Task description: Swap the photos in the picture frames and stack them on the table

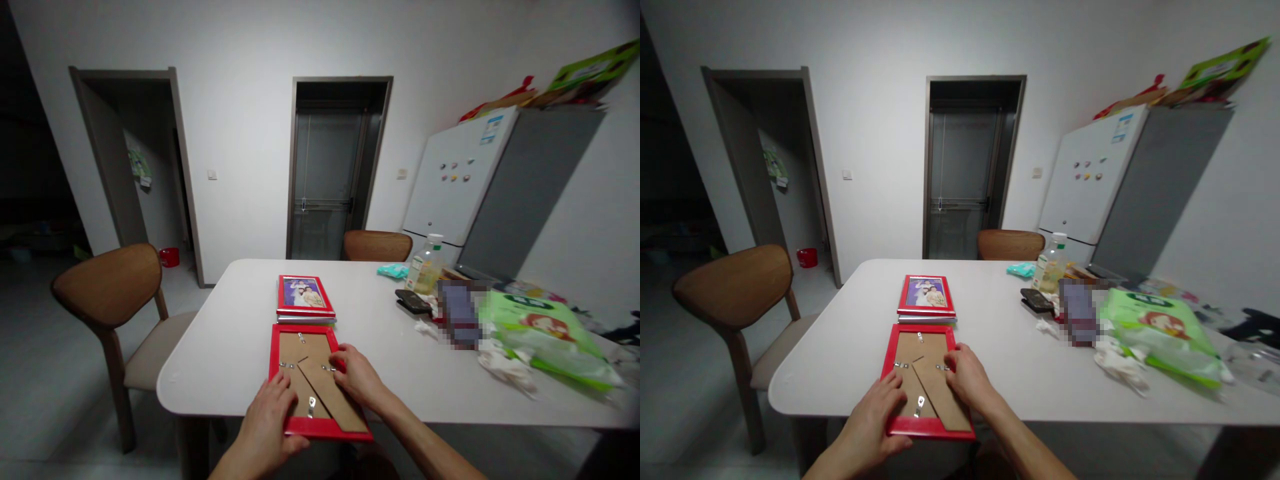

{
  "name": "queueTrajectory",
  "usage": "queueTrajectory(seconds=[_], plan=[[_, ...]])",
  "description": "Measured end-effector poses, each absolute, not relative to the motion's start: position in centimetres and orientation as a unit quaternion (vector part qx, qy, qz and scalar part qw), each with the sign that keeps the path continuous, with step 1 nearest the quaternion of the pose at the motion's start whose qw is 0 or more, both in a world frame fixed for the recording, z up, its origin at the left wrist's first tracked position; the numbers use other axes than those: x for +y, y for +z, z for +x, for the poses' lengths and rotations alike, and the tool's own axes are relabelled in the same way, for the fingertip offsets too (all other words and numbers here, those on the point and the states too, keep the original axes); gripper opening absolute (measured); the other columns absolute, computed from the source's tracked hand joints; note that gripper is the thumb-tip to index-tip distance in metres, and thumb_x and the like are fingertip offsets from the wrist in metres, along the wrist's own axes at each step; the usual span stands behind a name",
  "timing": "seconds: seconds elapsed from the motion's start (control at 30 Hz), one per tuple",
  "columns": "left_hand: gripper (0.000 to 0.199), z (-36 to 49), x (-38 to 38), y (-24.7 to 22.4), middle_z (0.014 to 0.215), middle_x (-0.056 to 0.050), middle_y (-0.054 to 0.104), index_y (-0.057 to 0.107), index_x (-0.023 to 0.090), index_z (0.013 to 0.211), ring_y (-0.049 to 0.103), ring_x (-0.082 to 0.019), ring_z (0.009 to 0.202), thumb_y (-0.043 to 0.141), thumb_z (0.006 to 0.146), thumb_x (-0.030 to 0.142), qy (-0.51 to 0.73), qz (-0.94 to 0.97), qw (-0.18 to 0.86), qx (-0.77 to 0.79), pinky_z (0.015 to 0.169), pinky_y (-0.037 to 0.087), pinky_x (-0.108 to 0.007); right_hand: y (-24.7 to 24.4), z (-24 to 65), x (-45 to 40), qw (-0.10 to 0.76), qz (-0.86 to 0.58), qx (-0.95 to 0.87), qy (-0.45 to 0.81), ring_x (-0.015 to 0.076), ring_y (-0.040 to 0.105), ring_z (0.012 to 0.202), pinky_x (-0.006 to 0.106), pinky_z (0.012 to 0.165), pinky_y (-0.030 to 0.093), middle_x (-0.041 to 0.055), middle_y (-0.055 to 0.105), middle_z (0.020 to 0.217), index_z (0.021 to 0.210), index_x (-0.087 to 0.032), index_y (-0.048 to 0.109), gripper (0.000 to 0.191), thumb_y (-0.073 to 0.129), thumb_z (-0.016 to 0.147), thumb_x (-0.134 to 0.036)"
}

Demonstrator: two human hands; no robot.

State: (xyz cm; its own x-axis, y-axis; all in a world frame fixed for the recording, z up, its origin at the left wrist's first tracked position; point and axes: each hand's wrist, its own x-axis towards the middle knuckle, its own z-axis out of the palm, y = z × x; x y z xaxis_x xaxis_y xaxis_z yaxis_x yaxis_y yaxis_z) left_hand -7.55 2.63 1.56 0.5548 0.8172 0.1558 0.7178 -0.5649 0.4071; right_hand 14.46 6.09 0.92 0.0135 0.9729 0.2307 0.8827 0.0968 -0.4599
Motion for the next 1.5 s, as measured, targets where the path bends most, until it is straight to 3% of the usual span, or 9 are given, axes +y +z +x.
queueTrajectory(seconds=[0.1,0.27,0.4,0.57,0.7,0.8,1.03,1.27,1.5], plan=[[0.045,-7.7,2.6,1.4,0.124,-0.013,0.044,0.057,0.015,0.09,0.032,-0.026,0.118,0.073,0.05,0.028,0.175,0.868,0.161,0.435,0.099,0.025,-0.041,1.0,14.0,6.5,0.239,-0.672,-0.696,0.081,0.0165,0.052,0.082,0.024,0.072,0.037,0.0089,0.054,0.092,0.075,-0.015,0.064,0.022,0.045,0.065,-0.015],[0.064,-7.6,2.5,1.6,0.121,-0.015,0.046,0.05,0.011,0.106,0.036,-0.026,0.116,0.074,0.049,0.026,0.173,0.86,0.175,0.447,0.098,0.027,-0.04,0.7,13.5,6.8,0.233,-0.692,-0.681,0.052,0.0143,0.052,0.073,0.023,0.065,0.036,0.0068,0.054,0.085,0.076,-0.017,0.064,0.022,0.043,0.069,-0.016],[0.067,-7.7,2.7,1.2,0.12,-0.015,0.047,0.049,0.011,0.109,0.037,-0.027,0.115,0.074,0.048,0.025,0.186,0.856,0.173,0.45,0.098,0.027,-0.042,0.7,13.5,6.7,0.231,-0.697,-0.678,0.036,0.0148,0.052,0.07,0.024,0.063,0.037,0.0073,0.053,0.086,0.081,-0.018,0.064,0.024,0.042,0.072,-0.02],[0.065,-7.8,2.7,0.9,0.12,-0.014,0.047,0.051,0.013,0.107,0.037,-0.026,0.115,0.074,0.048,0.027,0.199,0.852,0.185,0.448,0.097,0.028,-0.041,1.4,13.3,5.2,0.277,-0.643,-0.712,0.045,0.0195,0.049,0.091,0.03,0.08,0.035,0.01,0.054,0.098,0.097,-0.019,0.061,0.029,0.044,0.074,-0.025],[0.049,-7.8,2.5,1.2,0.12,-0.012,0.048,0.057,0.015,0.094,0.037,-0.025,0.115,0.073,0.049,0.026,0.197,0.853,0.188,0.446,0.098,0.027,-0.04,2.3,12.3,3.2,0.239,-0.509,-0.808,0.174,0.0193,0.046,0.098,0.031,0.085,0.034,0.0065,0.052,0.107,0.087,-0.024,0.065,0.024,0.052,0.067,-0.021],[0.049,-7.8,2.4,1.5,0.12,-0.012,0.048,0.056,0.015,0.095,0.037,-0.024,0.115,0.072,0.051,0.025,0.203,0.849,0.194,0.448,0.097,0.029,-0.038,2.6,11.4,2.7,0.22,-0.475,-0.826,0.21,0.0188,0.046,0.098,0.032,0.085,0.034,0.0045,0.052,0.106,0.081,-0.026,0.067,0.022,0.054,0.064,-0.019],[0.052,-7.9,2.4,1.2,0.121,-0.011,0.047,0.054,0.017,0.1,0.038,-0.025,0.114,0.07,0.052,0.028,0.206,0.845,0.201,0.451,0.095,0.03,-0.039,1.8,10.4,3.2,0.236,-0.504,-0.817,0.148,0.0182,0.046,0.093,0.033,0.084,0.032,0.002,0.056,0.098,0.072,-0.028,0.067,0.013,0.056,0.067,-0.026],[0.051,-7.7,2.3,1.0,0.119,-0.01,0.049,0.054,0.017,0.101,0.039,-0.025,0.114,0.068,0.053,0.024,0.218,0.842,0.197,0.452,0.097,0.027,-0.041,2.0,8.9,5.2,0.267,-0.528,-0.794,0.136,0.0176,0.048,0.09,0.029,0.08,0.034,0.0063,0.057,0.095,0.088,-0.021,0.064,0.023,0.046,0.074,-0.028],[0.056,-7.7,2.2,1.3,0.119,-0.011,0.049,0.051,0.015,0.107,0.041,-0.025,0.112,0.068,0.054,0.023,0.234,0.84,0.203,0.444,0.095,0.031,-0.039,1.2,5.5,8.6,0.245,-0.582,-0.77,0.094,0.0133,0.05,0.074,0.022,0.067,0.035,0.005,0.059,0.08,0.07,-0.017,0.064,0.022,0.044,0.075,-0.022]])
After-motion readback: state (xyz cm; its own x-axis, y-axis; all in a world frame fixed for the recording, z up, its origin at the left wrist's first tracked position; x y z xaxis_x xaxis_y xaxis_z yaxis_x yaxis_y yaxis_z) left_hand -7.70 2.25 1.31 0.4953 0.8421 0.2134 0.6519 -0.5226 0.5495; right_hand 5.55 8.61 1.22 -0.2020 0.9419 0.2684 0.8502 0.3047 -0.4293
